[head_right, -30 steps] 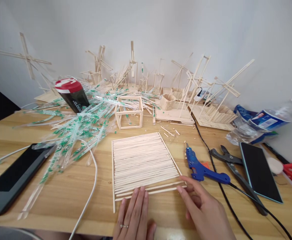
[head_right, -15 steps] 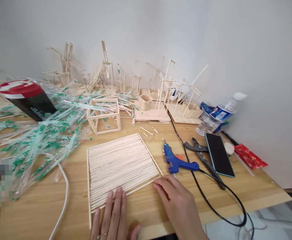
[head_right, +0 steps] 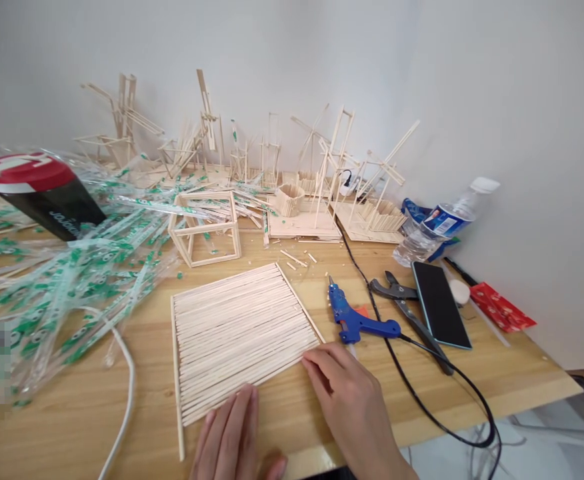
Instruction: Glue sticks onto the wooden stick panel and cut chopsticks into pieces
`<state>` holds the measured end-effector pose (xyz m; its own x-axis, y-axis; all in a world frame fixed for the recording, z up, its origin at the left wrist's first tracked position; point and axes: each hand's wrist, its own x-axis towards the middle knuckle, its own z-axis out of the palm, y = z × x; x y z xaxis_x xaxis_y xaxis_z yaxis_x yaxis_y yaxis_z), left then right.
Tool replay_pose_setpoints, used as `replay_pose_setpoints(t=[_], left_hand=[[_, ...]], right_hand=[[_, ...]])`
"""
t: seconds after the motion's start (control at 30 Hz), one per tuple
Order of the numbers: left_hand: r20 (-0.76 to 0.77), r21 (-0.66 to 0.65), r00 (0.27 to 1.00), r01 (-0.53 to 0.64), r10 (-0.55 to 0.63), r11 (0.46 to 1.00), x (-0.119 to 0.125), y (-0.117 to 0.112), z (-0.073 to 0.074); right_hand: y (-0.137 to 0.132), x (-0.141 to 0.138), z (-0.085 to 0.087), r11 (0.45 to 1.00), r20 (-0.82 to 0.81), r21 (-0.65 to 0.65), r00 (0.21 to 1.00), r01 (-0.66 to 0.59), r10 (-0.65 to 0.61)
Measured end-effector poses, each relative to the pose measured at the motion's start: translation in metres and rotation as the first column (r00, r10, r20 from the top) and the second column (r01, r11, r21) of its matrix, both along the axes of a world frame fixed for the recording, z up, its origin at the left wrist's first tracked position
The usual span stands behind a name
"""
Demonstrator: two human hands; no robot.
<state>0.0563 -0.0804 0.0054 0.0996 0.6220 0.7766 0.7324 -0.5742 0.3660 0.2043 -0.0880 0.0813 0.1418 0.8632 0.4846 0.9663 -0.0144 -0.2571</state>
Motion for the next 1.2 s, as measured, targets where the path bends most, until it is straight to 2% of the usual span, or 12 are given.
replay_pose_setpoints(t=[0.13,0.27,0.3,0.4,0.47,0.53,0.67,0.77,0.87,0.93,1.0,1.2], left_hand=[[-0.181,0.035,0.983,0.034,-0.028,0.999,-0.010,0.006,0.003],[-0.373,0.109,0.926,0.108,-0.060,0.988,-0.021,0.013,0.001],[-0.398,0.135,0.916,0.121,-0.058,0.983,-0.023,0.015,0.000],[-0.411,0.191,0.911,0.124,-0.036,0.974,-0.024,0.017,-0.001],[-0.415,0.192,0.909,0.130,-0.040,0.973,-0.025,0.017,0.000],[-0.424,0.187,0.904,0.142,-0.051,0.972,-0.026,0.017,0.001],[-0.431,0.193,0.901,0.150,-0.053,0.970,-0.027,0.018,0.003],[-0.420,0.192,0.905,0.153,-0.060,0.969,-0.025,0.019,0.006],[-0.382,0.179,0.922,0.141,-0.063,0.974,-0.024,0.018,0.007],[-0.366,0.169,0.928,0.136,-0.066,0.976,-0.024,0.018,0.006],[-0.370,0.175,0.926,0.143,-0.070,0.974,-0.024,0.017,0.006],[-0.384,0.164,0.919,0.160,-0.086,0.973,-0.025,0.019,0.003]], right_hand=[[-0.003,0.014,0.007,1.000,0.051,0.011,0.998,0.023,-0.024],[-0.010,0.056,0.010,0.979,0.188,-0.005,0.962,0.204,-0.199],[-0.011,0.067,0.008,0.974,0.222,-0.040,0.953,0.222,-0.208],[-0.010,0.095,0.000,0.959,0.244,-0.213,0.961,0.185,-0.131],[-0.006,0.104,-0.002,0.939,0.196,-0.310,0.977,0.148,-0.089],[0.000,0.108,0.001,0.926,0.160,-0.352,0.984,0.137,-0.084],[0.004,0.102,0.019,0.937,0.122,-0.292,0.979,0.190,-0.161],[-0.007,0.085,0.031,0.951,-0.127,-0.251,0.968,0.181,-0.218],[-0.025,0.056,0.039,0.925,-0.469,-0.373,0.847,0.065,-0.248],[-0.033,0.035,0.043,0.900,-0.581,-0.435,0.761,0.009,-0.288],[-0.037,0.019,0.047,0.898,-0.613,-0.440,0.733,-0.005,-0.296],[-0.029,0.003,0.050,0.908,-0.593,-0.406,0.786,-0.102,-0.177]])
